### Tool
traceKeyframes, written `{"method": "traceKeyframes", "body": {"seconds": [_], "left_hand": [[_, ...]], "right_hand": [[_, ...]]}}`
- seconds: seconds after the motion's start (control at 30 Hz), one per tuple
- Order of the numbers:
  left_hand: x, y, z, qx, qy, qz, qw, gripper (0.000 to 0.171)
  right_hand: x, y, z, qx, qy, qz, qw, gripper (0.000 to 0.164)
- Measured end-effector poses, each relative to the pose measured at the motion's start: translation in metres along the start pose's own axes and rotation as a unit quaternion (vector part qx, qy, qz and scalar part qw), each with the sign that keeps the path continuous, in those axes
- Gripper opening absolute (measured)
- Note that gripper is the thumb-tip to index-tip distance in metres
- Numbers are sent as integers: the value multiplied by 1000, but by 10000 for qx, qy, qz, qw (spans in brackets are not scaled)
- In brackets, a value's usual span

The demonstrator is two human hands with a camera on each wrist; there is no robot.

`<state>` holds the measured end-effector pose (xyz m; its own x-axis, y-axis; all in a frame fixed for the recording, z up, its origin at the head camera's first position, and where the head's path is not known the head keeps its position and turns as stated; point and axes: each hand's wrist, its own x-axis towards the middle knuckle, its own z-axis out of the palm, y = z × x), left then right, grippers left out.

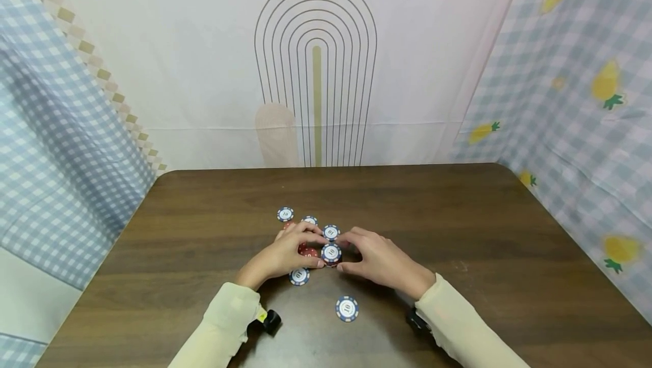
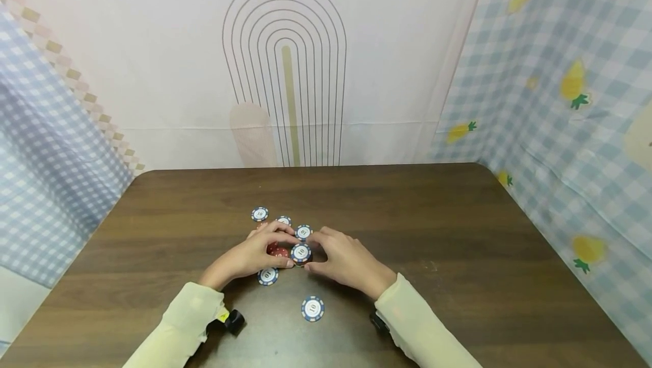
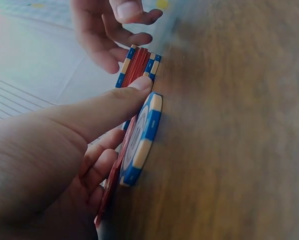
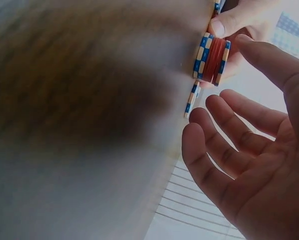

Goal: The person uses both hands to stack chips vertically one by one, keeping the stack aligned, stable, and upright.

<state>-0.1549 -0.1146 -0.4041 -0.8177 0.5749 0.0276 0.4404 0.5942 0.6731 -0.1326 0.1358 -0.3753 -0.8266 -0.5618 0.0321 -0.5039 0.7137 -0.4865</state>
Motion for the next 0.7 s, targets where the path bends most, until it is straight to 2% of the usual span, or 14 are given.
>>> {"method": "traceKeyframes", "body": {"seconds": [0.23, 0.57, 0.7], "left_hand": [[2, -3, 6, -155, -35, -32, 9999, 41], [3, -3, 3, -117, -3, 20, 9999, 40], [2, -4, 1, -66, 24, -57, 10000, 41]], "right_hand": [[-8, 8, -2, 439, 7, 140, 9989, 36], [-14, 16, -11, 535, -270, -242, 9979, 39], [-13, 19, -12, 477, -425, -383, 9972, 40]]}}
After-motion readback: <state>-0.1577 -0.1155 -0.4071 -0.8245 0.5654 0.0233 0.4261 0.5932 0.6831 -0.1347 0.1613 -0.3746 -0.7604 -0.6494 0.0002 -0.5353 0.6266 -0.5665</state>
